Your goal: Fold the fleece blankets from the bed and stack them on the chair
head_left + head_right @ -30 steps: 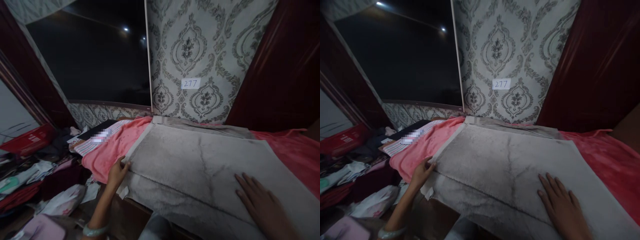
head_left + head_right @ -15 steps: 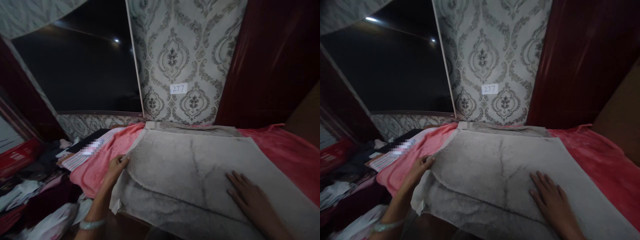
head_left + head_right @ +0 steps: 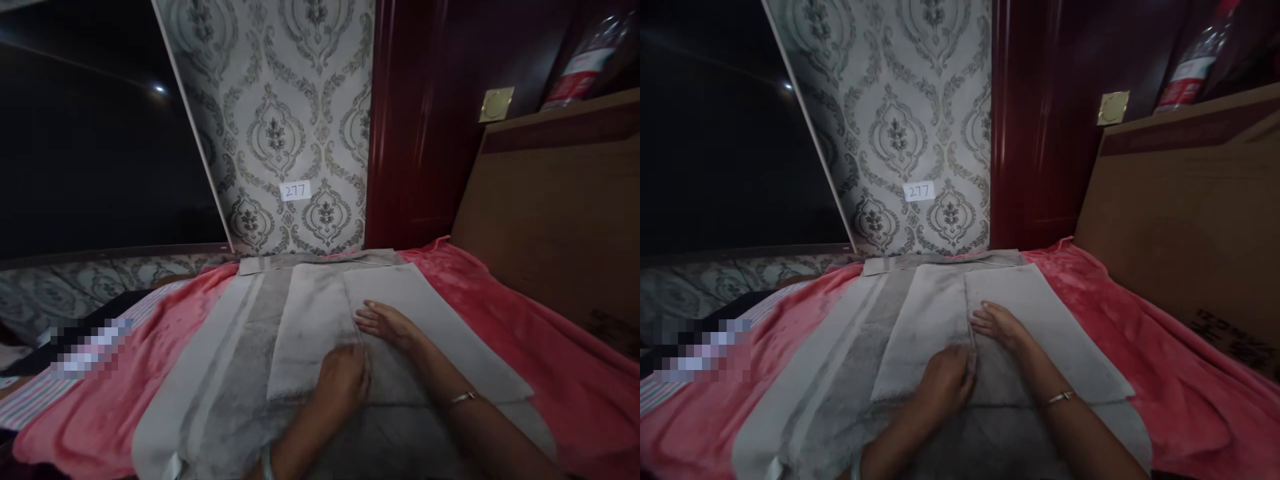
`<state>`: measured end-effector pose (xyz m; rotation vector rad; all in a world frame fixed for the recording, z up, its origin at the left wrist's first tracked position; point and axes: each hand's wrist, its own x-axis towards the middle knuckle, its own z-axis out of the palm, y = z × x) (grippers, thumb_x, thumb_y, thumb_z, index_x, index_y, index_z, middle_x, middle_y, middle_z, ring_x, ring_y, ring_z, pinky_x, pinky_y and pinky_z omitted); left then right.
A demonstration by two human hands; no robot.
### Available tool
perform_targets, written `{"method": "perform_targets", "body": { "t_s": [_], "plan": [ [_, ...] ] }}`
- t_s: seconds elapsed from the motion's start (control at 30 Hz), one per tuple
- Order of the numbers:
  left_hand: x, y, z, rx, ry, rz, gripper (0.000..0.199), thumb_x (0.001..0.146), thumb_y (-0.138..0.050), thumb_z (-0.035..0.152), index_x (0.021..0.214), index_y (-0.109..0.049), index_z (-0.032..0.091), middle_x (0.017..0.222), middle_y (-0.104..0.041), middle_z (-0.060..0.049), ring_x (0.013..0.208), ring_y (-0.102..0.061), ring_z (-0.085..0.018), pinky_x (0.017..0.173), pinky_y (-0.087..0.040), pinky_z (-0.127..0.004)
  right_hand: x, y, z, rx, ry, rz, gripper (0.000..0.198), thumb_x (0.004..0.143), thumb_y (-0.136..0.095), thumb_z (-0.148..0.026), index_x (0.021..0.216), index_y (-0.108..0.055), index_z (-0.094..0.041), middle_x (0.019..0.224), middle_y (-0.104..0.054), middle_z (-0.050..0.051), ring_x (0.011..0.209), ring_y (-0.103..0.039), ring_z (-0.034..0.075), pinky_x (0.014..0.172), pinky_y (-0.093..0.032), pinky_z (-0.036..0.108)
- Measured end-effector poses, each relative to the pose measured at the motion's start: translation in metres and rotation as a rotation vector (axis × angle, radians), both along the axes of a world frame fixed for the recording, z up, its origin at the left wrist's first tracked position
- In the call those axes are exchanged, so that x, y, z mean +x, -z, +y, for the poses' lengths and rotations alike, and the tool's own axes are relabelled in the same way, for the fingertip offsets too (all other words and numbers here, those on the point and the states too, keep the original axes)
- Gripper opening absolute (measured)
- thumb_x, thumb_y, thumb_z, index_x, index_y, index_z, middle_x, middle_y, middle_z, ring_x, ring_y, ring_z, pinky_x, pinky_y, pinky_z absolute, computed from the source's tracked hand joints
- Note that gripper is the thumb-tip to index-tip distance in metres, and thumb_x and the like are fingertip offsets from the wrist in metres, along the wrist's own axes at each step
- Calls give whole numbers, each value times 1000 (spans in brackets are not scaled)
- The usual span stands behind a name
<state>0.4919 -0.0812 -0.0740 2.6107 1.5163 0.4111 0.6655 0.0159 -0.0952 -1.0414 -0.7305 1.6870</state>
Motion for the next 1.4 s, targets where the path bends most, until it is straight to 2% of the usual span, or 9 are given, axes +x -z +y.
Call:
{"method": "perform_targets", "body": {
  "t_s": [0.1, 0.2, 0.37, 0.5, 0.63, 0.73, 0.97, 1.2, 1.4],
  "plan": [
    [-6, 25, -8, 79, 12, 13, 34, 78, -52, 7, 109, -62, 16, 117, -68, -13, 108, -62, -27, 91, -50, -39, -3, -3, 14, 10, -37, -132, 26, 97, -54, -25, 121, -46, -20, 112, -66, 14, 83, -73, 19, 88, -58, 42],
    [-18, 31, -5, 162, 23, 11, 36, 76, -51, 3, 107, -63, 17, 119, -68, -13, 109, -62, -28, 92, -50, -41, -7, -5, 31, 19, -44, -270, 27, 96, -55, -24, 121, -46, -20, 102, -66, 9, 71, -70, 16, 77, -60, 39],
    [-41, 11, 7, 169, -73, -384, 20, 92, -43, 18, 89, -62, 19, 82, -69, -5, 77, -65, -20, 70, -49, -29, -18, -7, 57, 1, -58, -335, 20, 96, -52, -24, 115, -51, -18, 82, -63, 3, 58, -63, 14, 67, -60, 35],
    [-48, -6, 11, 192, -151, -614, 26, 96, -43, 33, 81, -60, 20, 69, -64, 0, 64, -61, -16, 61, -45, -24, -35, -10, 74, 16, -115, -332, 29, 101, -42, -36, 110, -58, -14, 82, -68, 10, 65, -68, 20, 68, -60, 38],
    [-50, 2, 10, 305, 4, -563, 20, 93, -46, 23, 97, -66, 21, 87, -73, -4, 80, -69, -18, 71, -51, -25, -55, -12, 96, 116, -74, -355, 33, 98, -45, -30, 122, -59, -11, 103, -71, 16, 84, -71, 21, 80, -59, 36],
    [-51, 11, 11, 370, 95, -464, 25, 90, -47, 14, 105, -65, 22, 96, -74, -6, 87, -70, -19, 74, -54, -26, -65, -14, 116, 205, -1, -422, 55, 87, -59, -22, 141, -48, -14, 127, -65, 15, 103, -68, 22, 88, -57, 34],
    [-23, 36, 12, 538, 104, -341, 44, 78, -46, 2, 112, -64, 24, 104, -72, -9, 95, -68, -23, 82, -57, -36, -53, -23, 149, 403, 96, -709, 85, 69, -51, 1, 151, -43, -18, 151, -48, 4, 137, -46, 19, 114, -36, 31],
    [9, 82, 9, 568, 162, -73, 26, 77, -63, 10, 100, -67, 23, 114, -72, -8, 98, -63, -27, 82, -54, -40, -20, 4, 150, 350, 61, -882, 82, 69, -55, -1, 150, -46, -13, 142, -57, 11, 130, -54, 24, 110, -41, 33],
    [10, 88, 7, 639, 111, -209, 29, 79, -61, 12, 104, -67, 27, 108, -74, -7, 99, -62, -27, 85, -51, -42, -18, 4, 159, 388, 94, -939, 72, 75, -53, -3, 147, -50, -14, 145, -55, 9, 131, -53, 19, 111, -39, 30]
  ]
}}
